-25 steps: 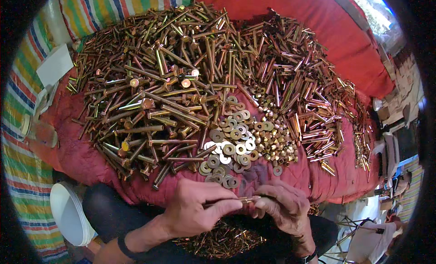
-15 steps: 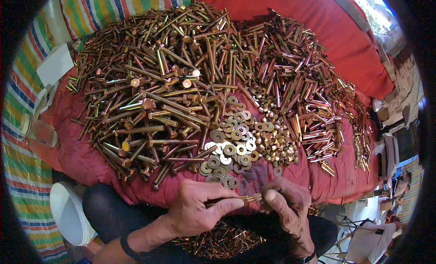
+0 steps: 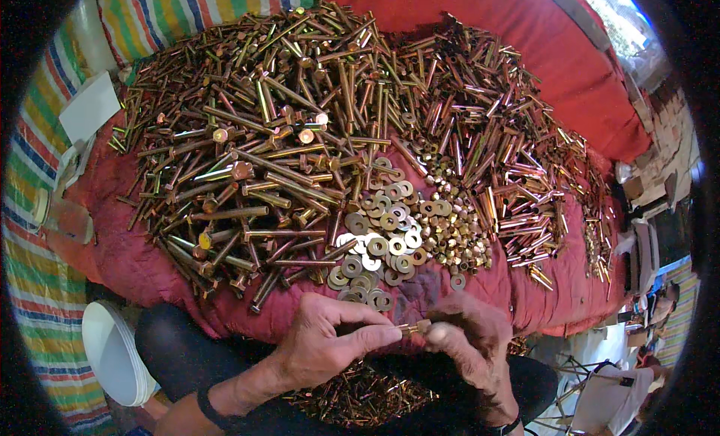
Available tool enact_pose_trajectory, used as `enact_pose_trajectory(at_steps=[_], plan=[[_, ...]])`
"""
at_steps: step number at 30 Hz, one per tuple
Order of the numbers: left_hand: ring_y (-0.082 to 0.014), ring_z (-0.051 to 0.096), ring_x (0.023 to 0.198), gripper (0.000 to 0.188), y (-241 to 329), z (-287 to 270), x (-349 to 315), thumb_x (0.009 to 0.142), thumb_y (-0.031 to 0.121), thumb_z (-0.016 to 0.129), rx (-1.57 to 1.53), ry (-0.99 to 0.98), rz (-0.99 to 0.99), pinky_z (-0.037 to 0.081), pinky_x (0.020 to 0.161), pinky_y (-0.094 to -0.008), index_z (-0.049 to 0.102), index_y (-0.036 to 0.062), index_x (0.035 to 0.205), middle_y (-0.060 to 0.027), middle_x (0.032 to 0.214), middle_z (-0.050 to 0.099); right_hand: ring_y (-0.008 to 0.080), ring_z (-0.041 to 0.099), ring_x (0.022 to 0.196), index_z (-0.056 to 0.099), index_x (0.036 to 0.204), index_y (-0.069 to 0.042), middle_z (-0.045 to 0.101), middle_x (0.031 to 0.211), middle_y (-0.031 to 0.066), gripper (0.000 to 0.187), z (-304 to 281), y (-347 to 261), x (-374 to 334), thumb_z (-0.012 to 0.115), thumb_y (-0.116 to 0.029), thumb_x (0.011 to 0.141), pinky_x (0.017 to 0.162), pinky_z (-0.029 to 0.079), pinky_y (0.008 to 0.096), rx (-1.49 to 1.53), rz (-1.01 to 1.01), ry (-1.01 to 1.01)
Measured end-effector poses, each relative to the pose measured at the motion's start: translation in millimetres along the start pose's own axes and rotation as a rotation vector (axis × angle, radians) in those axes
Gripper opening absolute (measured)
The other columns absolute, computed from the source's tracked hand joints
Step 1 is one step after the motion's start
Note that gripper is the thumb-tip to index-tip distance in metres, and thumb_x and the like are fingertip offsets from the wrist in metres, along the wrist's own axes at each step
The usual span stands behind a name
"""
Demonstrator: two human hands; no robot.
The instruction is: The person repeatedly picks up a metal rod, places a washer onto it, and then screws a nut onto the rod. This process is repeated continuously with components from a large pile on a red cloth.
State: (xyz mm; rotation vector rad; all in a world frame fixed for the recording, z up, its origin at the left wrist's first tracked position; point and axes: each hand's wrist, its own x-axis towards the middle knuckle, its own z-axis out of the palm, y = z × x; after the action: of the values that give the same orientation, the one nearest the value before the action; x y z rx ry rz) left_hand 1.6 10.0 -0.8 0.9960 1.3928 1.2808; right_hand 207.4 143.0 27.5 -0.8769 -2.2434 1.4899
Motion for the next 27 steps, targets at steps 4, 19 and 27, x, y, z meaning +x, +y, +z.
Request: enact_pose_trajectory(at_steps=[4, 19, 27], plan=[[-0.0059, 0.066, 0.07, 0.015, 0, -2, 1, 0.094, 0.015, 0.079, -0.031, 0.03, 0.006, 0.051, 0.063, -0.0241, 0.082, 0.0001, 0.096, -0.0022, 0.079, 0.076, 0.024, 0.075, 0.088, 0.074, 0.11, -0.002, 0.077, 0.098, 0.0117, 0.032, 6, 1, 10, 0.089, -0.011, 0.083, 0.08, 0.058, 0.0344, -0.057, -0.346, 0.108], [-0.0061, 0.059, 0.061, 0.019, 0, 0, 2, 0.095, 0.017, 0.079, -0.194, -0.008, -0.091, 0.045, 0.055, -0.0238, 0.081, -0.0023, 0.094, -0.001, 0.069, 0.069, 0.0215, 0.075, 0.083, 0.074, 0.116, -0.004, 0.078, 0.101, 0.0079, 0.037, 3, -8, 9, 0.088, -0.014, 0.083, 0.073, 0.059, 0.0334, -0.158, -0.244, 0.081], [-0.0066, 0.059, 0.06, 0.017, 1, -1, 3, 0.094, 0.014, 0.078, -0.191, -0.037, -0.113, 0.044, 0.055, -0.024, 0.081, -0.0023, 0.093, -0.0009, 0.069, 0.069, 0.0193, 0.072, 0.072, 0.077, 0.104, -0.002, 0.074, 0.084, 0.0078, 0.024, 4, -14, 13, 0.086, -0.011, 0.084, 0.067, 0.055, 0.0307, -0.222, -0.351, -0.046]])
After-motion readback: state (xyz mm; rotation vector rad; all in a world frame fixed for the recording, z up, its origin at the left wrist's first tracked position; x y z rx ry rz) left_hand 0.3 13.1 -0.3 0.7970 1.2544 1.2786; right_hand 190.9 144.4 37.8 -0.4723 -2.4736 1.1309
